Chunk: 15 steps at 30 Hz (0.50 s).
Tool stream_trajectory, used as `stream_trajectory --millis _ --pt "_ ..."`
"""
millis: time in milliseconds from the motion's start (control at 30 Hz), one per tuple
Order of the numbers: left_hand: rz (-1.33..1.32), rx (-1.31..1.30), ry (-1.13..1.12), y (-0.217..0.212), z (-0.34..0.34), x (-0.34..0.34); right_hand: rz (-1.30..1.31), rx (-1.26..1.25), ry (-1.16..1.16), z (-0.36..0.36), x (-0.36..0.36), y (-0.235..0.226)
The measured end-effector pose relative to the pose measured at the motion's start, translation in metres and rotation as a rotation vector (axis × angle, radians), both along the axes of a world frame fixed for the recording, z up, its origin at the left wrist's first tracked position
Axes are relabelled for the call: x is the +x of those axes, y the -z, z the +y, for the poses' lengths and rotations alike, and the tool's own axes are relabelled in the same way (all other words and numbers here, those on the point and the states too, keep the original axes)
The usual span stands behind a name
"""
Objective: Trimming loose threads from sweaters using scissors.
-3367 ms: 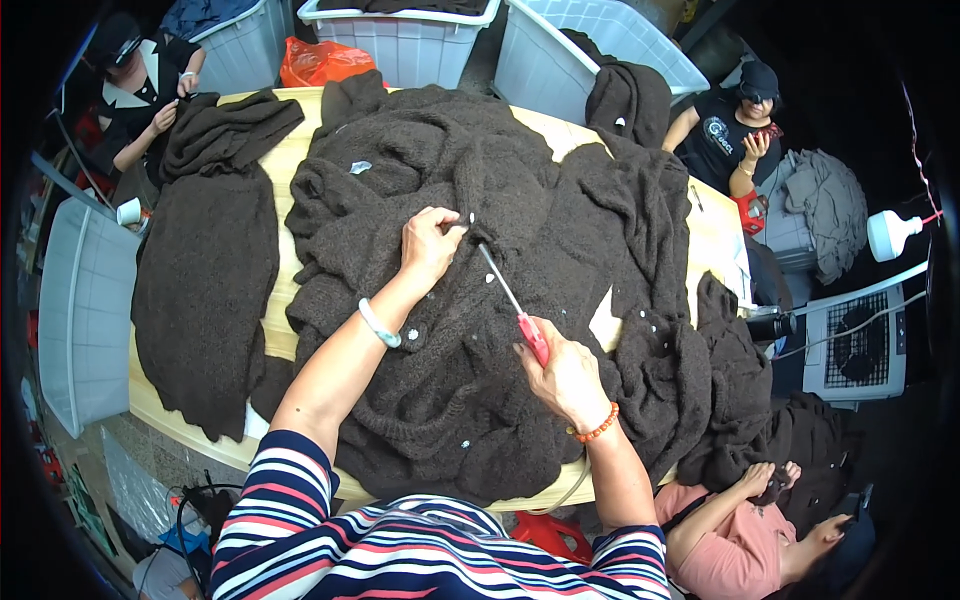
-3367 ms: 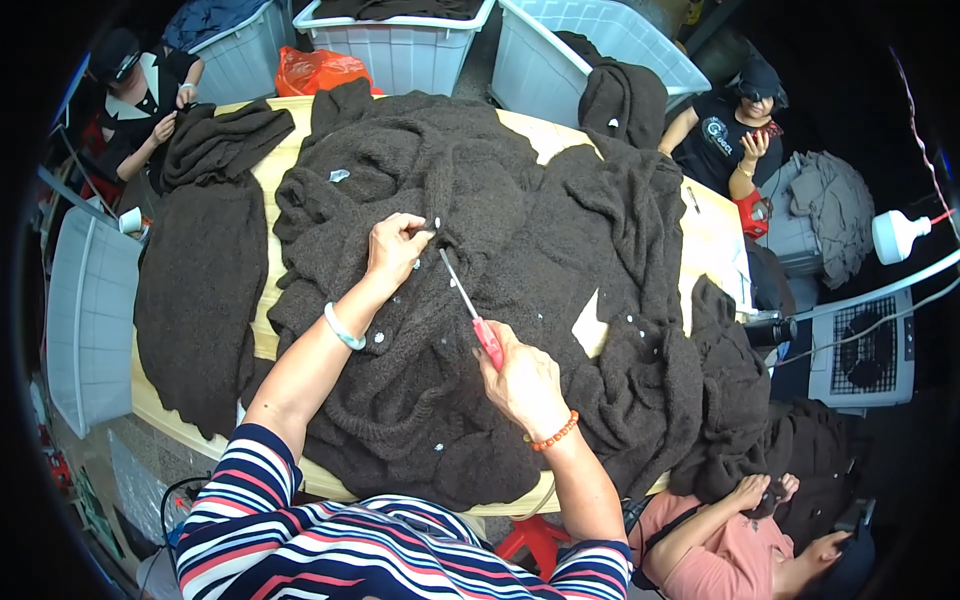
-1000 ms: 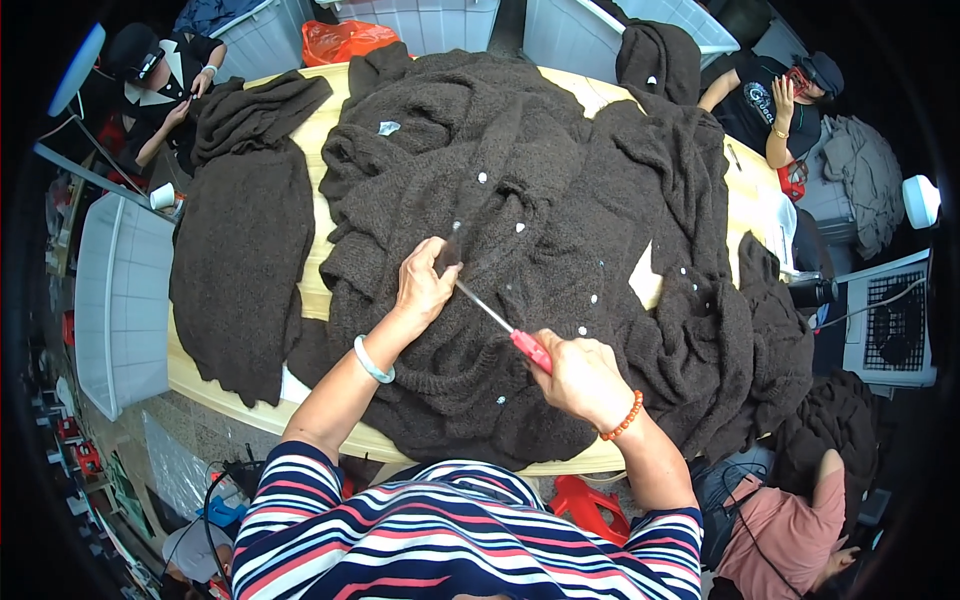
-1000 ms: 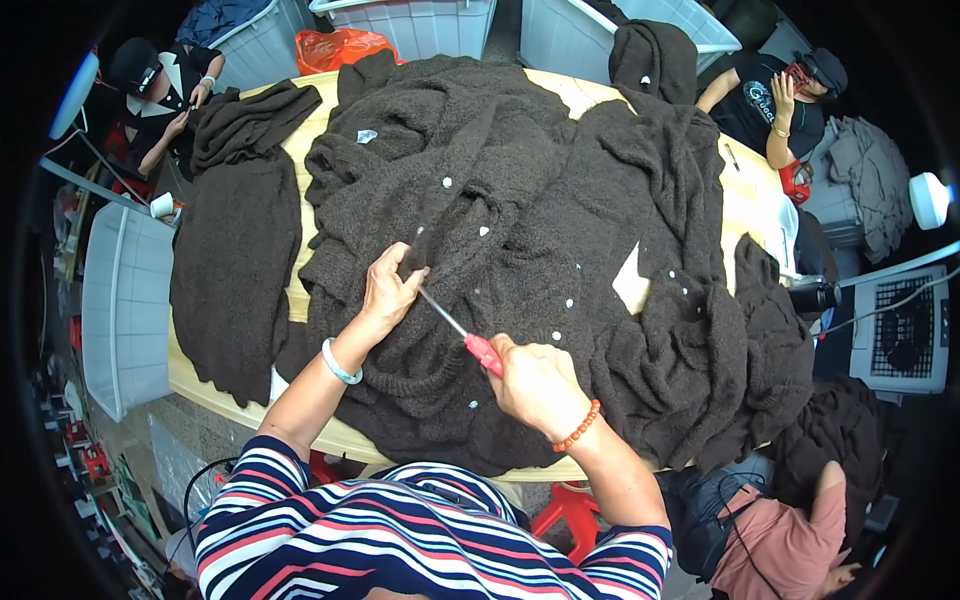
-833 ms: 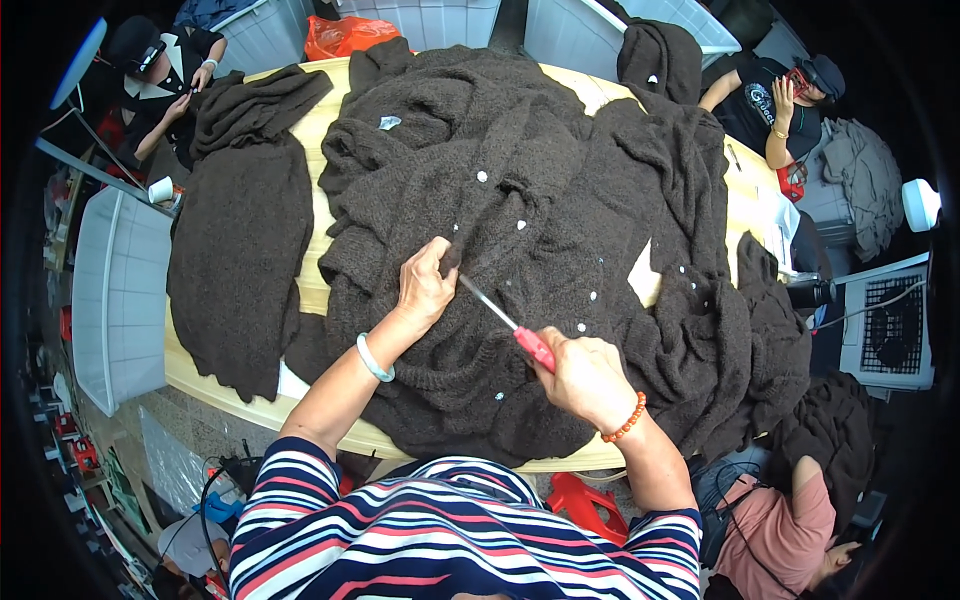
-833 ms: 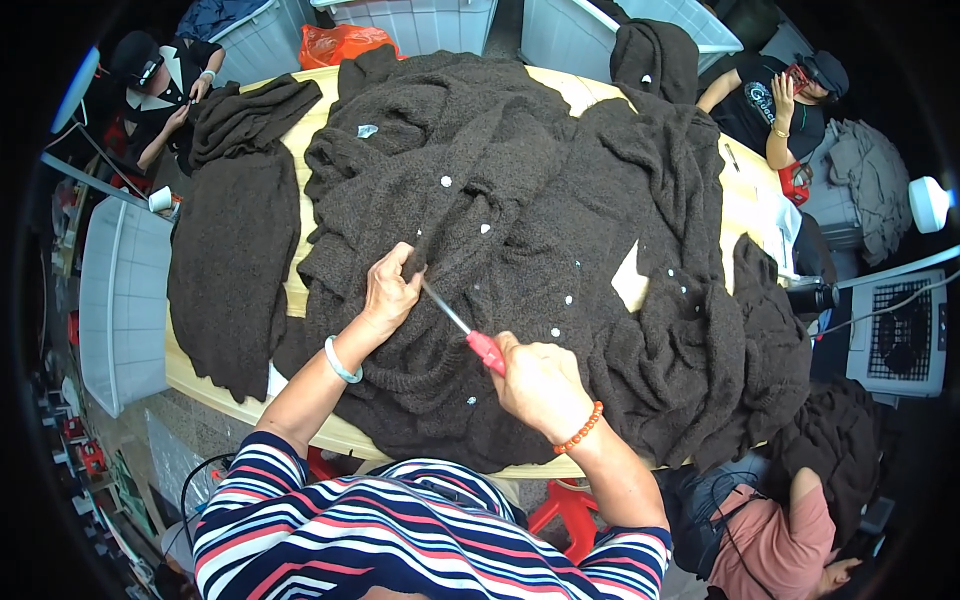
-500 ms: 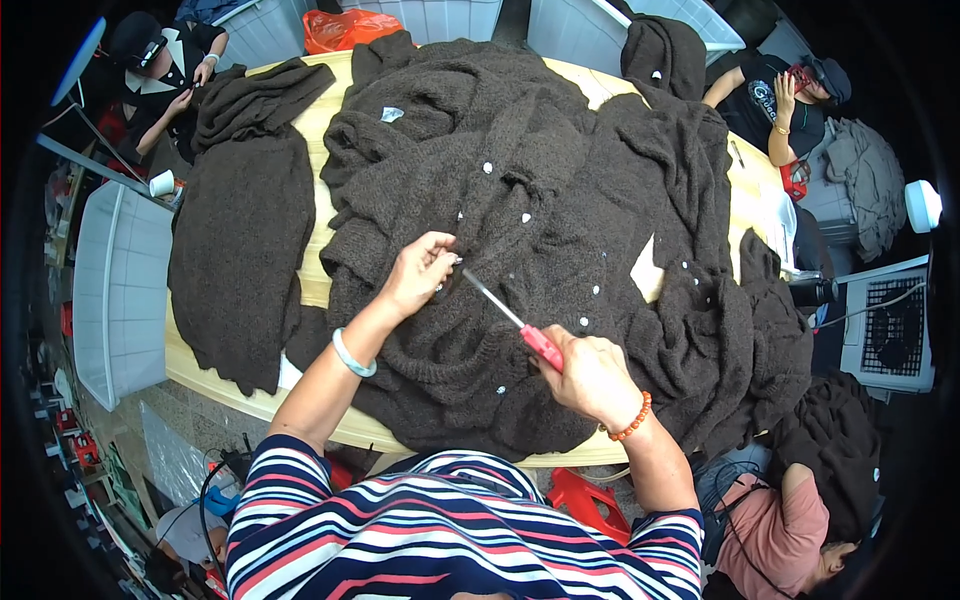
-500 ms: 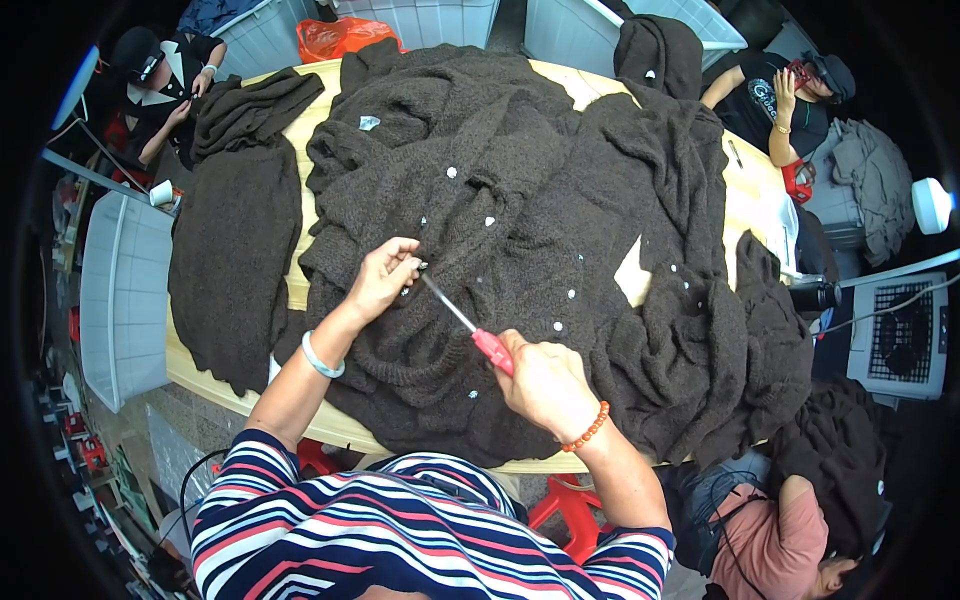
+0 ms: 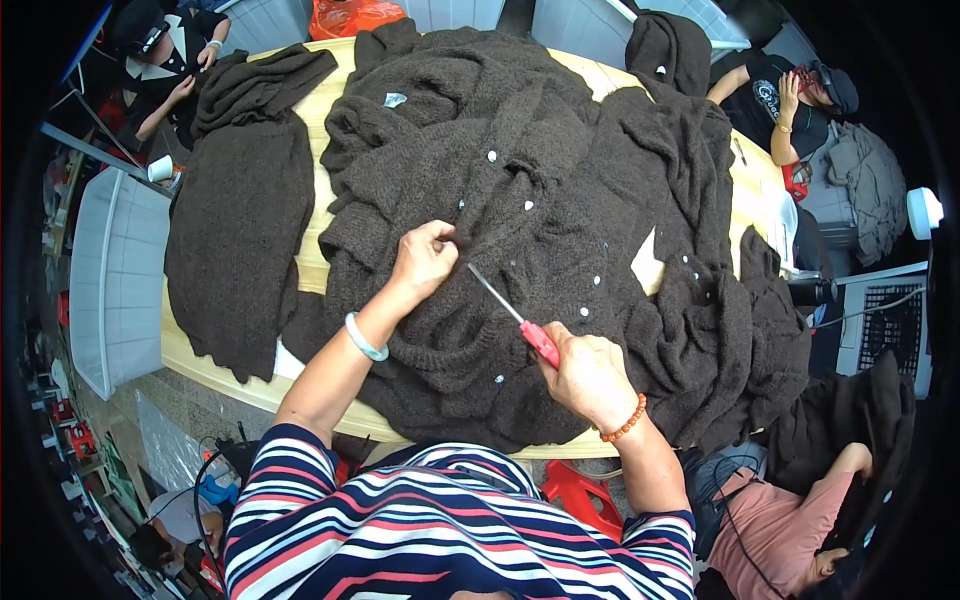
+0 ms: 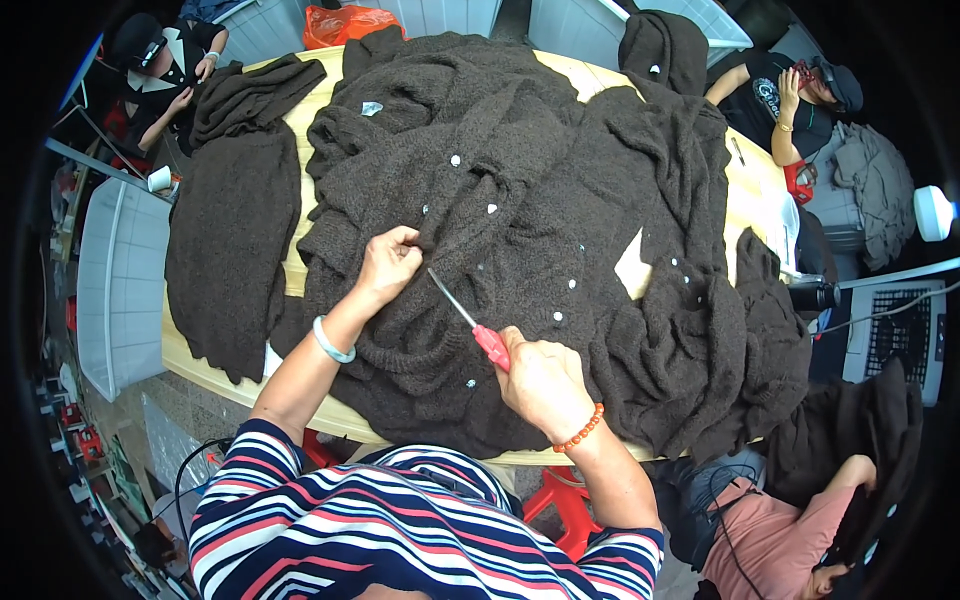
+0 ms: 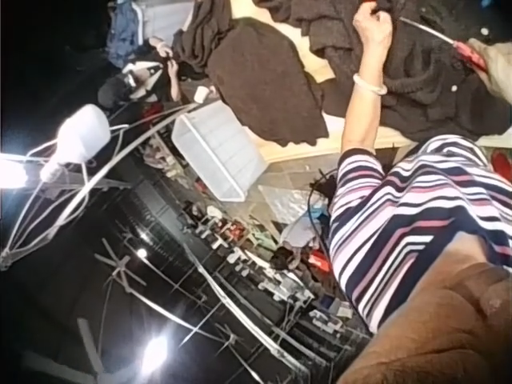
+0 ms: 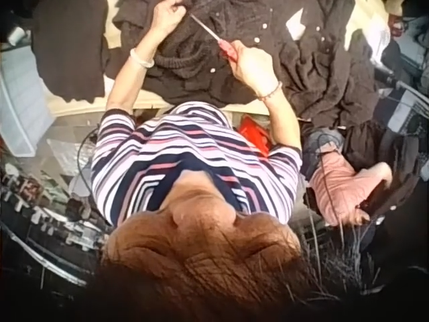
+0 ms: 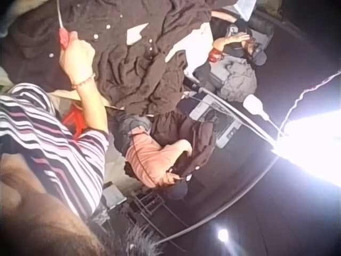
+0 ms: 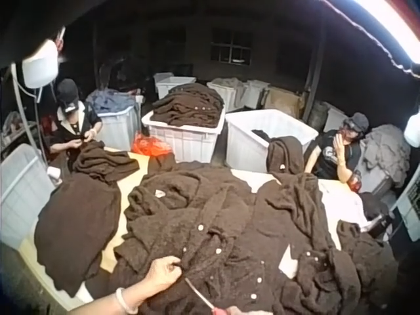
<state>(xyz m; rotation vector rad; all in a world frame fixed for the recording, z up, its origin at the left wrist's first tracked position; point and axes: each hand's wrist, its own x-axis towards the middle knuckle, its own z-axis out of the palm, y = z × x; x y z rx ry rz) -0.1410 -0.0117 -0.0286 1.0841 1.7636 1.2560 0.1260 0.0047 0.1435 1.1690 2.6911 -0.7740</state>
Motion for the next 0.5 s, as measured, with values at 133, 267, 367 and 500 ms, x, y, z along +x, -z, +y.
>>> stream_trajectory --millis 133,267,367,500 --pt "-0.210 -0.007 0.040 -0.028 -0.005 -0.003 0.059 -0.002 0.009 0.000 0.001 0.005" --pt "-0.048 0.081 0.001 -0.012 -0.005 0.002 0.042 -0.011 0.034 0.007 -0.007 0.006" --pt "0.068 0.207 -0.015 -0.018 -0.003 0.017 0.060 0.004 -0.008 0.009 -0.007 0.005" --pt "0.179 0.232 0.023 -0.027 -0.004 0.026 -0.023 0.087 0.075 0.012 -0.004 0.004"
